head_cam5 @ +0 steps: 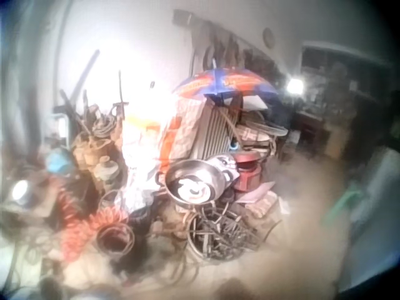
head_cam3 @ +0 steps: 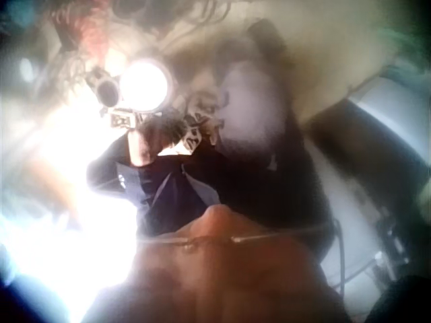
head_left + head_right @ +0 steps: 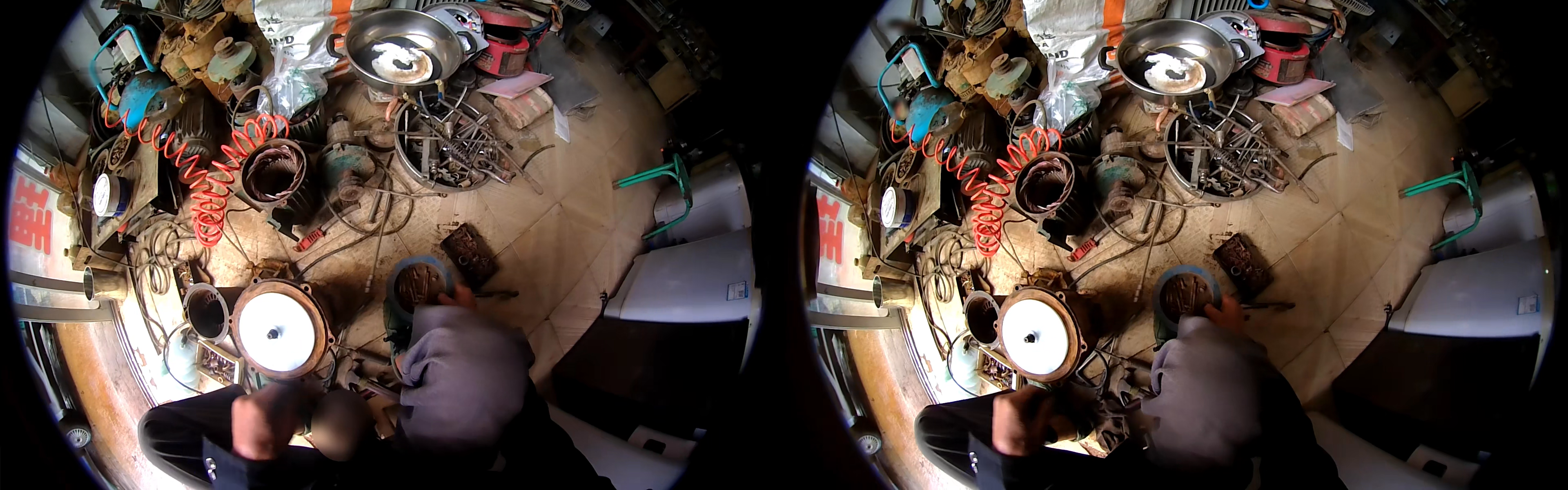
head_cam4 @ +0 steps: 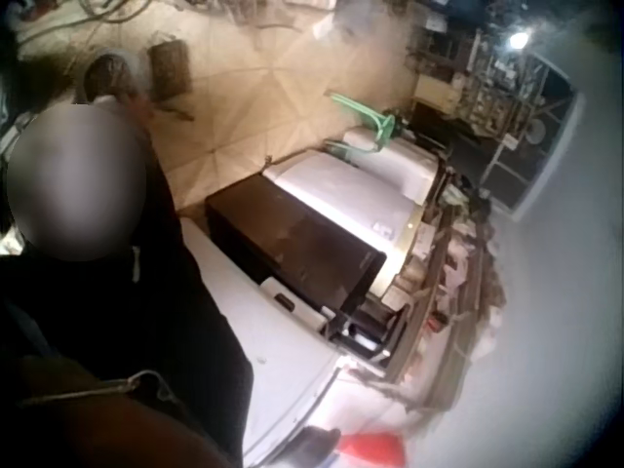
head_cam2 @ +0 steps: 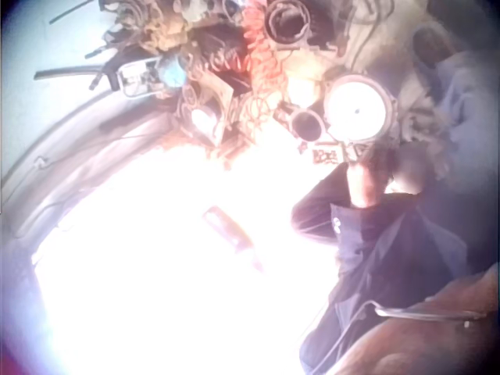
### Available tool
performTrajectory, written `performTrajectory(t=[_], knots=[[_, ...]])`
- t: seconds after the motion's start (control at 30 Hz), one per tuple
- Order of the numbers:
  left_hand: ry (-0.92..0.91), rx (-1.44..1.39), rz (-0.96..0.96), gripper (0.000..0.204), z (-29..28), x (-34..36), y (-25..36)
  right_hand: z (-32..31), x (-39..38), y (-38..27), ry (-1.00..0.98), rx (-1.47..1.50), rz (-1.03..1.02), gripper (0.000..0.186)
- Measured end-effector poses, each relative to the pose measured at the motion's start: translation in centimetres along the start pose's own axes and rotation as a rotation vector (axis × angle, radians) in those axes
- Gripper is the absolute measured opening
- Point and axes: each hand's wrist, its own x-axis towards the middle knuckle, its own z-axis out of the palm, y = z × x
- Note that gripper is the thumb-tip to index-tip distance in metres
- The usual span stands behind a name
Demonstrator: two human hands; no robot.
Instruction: The person sits on the floor and assembles a circular mechanical component, inserting small metal pieces and a white disc into a rusty housing. They use a screwdriver to tighten a screw and handle various bolts and tools from a nearby container.
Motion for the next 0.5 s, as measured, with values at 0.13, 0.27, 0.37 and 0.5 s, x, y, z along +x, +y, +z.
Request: performTrajectory(t=[0.13, 0.27, 0.37, 0.5], knots=[[-0.228, 0.166, 0.141, 0.011, 3.8, 0.9, -0.7, -3.1, 2.4, -5.5, -0.062, -0.331, 0.065, 0.043], [-0.248, 0.069, 0.149, 0.012, 3.3, 1.2, 0.5, -3.3, 4.9, -13.0, 0.012, -0.341, 0.004, 0.034], [-0.268, -0.148, 0.160, 0.013, 1.6, 1.0, 2.7, -6.1, 6.9, -24.6, -0.122, -0.177, 0.201, 0.021], [-0.257, -0.499, 0.067, 0.019, 0.5, 0.0, 1.6, -9.6, 8.7, -37.4, -0.113, -0.308, 0.055, 0.025]])
